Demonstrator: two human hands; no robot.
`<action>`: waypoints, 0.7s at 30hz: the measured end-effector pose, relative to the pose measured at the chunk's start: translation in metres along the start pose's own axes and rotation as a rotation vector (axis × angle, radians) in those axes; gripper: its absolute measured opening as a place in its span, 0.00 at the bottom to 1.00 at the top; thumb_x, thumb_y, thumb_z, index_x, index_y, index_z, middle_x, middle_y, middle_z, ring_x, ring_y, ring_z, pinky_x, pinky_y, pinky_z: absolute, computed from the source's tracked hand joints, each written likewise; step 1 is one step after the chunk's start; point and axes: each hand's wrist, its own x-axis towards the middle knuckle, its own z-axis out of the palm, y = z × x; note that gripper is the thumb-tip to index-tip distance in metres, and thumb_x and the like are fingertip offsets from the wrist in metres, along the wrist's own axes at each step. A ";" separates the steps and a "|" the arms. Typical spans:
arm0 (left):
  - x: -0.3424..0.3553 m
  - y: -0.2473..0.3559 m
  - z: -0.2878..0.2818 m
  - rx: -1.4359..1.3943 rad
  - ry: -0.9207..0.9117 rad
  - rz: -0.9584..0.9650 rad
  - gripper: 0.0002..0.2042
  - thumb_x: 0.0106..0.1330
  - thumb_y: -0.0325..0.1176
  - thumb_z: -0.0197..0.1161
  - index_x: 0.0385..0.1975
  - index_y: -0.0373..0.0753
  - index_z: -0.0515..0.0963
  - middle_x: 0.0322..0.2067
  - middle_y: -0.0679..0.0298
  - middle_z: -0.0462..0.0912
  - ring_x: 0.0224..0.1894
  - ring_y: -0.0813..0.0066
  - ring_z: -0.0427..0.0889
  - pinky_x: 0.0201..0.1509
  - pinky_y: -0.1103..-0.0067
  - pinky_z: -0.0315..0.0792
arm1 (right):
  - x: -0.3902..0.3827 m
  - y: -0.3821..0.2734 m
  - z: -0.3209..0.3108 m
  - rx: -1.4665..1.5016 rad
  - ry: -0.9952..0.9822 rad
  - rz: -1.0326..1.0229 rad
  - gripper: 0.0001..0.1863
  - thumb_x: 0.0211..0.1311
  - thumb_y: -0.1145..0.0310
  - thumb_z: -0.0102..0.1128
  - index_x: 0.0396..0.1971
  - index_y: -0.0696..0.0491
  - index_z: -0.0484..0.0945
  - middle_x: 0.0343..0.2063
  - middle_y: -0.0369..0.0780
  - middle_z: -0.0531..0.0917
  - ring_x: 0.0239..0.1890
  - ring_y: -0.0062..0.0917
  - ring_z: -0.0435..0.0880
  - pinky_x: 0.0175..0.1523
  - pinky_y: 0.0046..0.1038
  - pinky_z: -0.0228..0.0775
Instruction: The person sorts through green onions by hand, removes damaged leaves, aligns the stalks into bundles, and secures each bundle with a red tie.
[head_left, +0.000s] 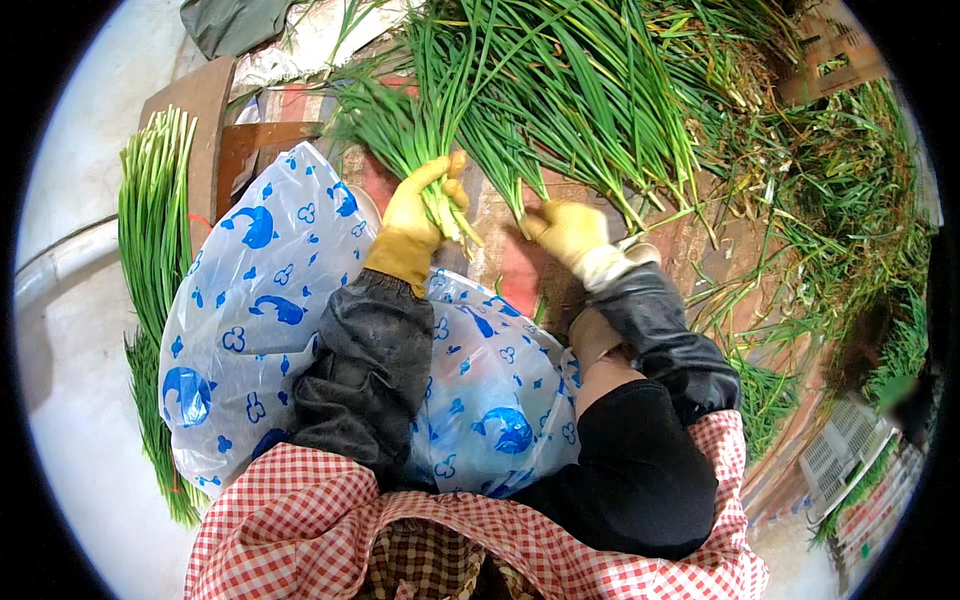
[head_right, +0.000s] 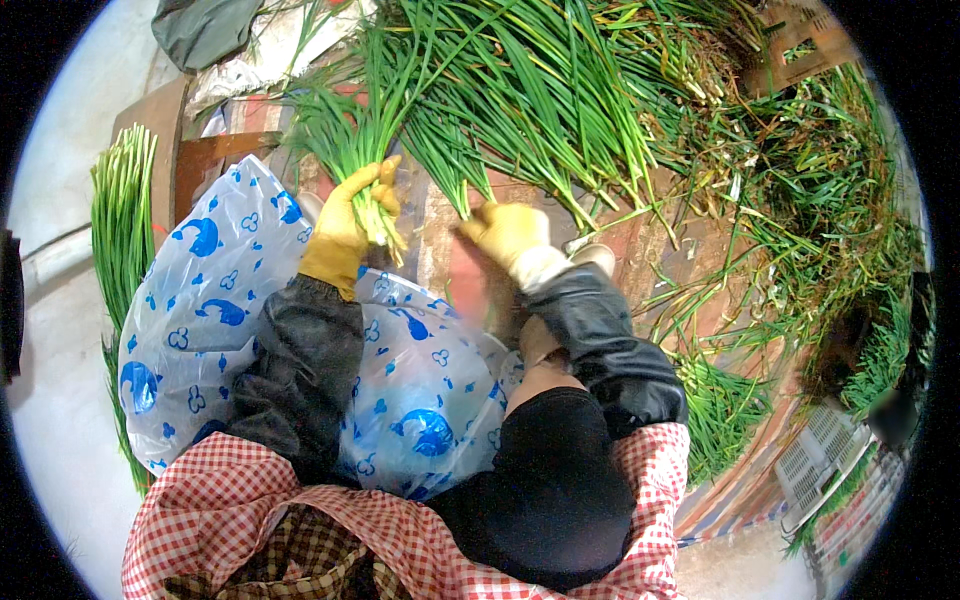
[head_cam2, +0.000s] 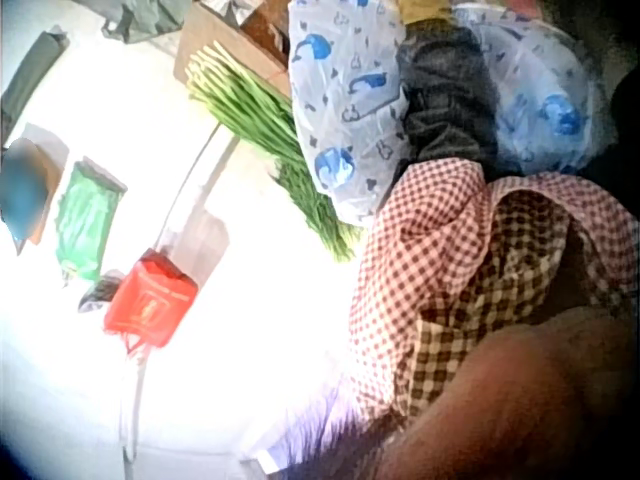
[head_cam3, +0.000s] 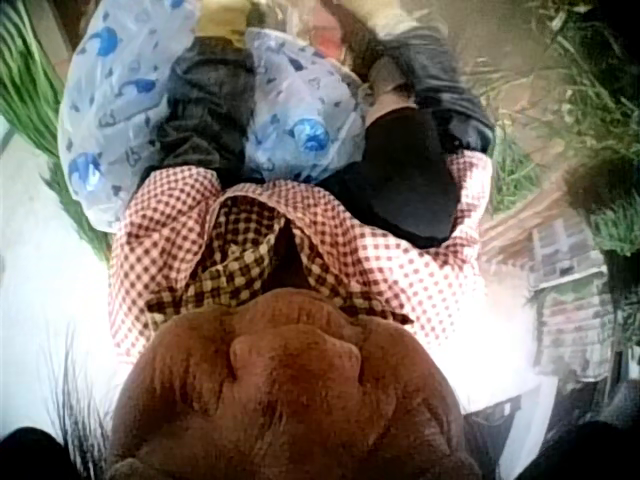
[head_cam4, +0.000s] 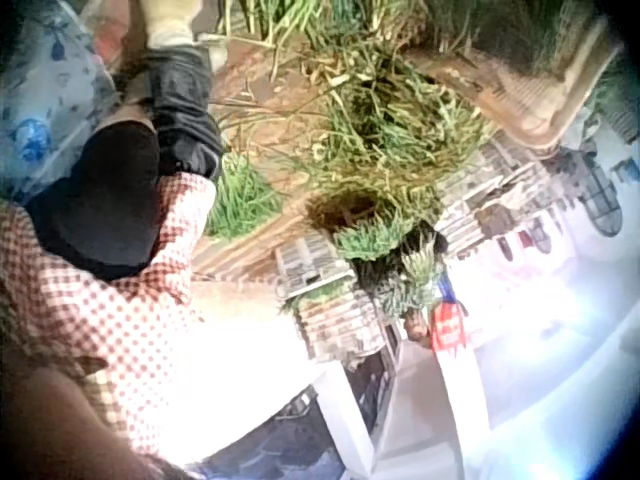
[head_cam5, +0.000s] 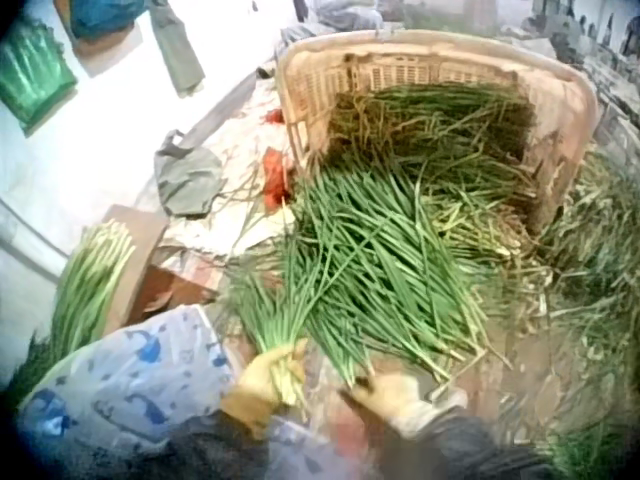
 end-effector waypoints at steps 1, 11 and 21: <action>-0.003 -0.002 0.004 0.002 0.007 0.005 0.17 0.60 0.27 0.60 0.49 0.32 0.71 0.34 0.63 0.82 0.24 0.76 0.74 0.30 0.79 0.72 | 0.000 -0.011 0.004 -0.120 -0.184 -0.042 0.27 0.53 0.40 0.52 0.32 0.50 0.80 0.31 0.47 0.83 0.38 0.41 0.82 0.43 0.39 0.71; 0.002 -0.018 0.016 0.188 -0.051 0.006 0.17 0.61 0.33 0.57 0.48 0.34 0.69 0.56 0.53 0.71 0.51 0.53 0.74 0.55 0.56 0.69 | -0.006 -0.037 -0.030 1.275 -0.715 -0.098 0.25 0.65 0.46 0.46 0.46 0.53 0.74 0.34 0.38 0.81 0.24 0.19 0.80 0.18 0.14 0.58; -0.021 -0.026 0.038 0.189 -0.135 0.039 0.11 0.62 0.31 0.56 0.42 0.34 0.73 0.51 0.51 0.76 0.52 0.59 0.75 0.54 0.61 0.72 | -0.051 -0.022 -0.010 0.970 -0.302 -0.102 0.15 0.66 0.62 0.51 0.37 0.58 0.79 0.26 0.35 0.80 0.30 0.18 0.75 0.37 0.22 0.68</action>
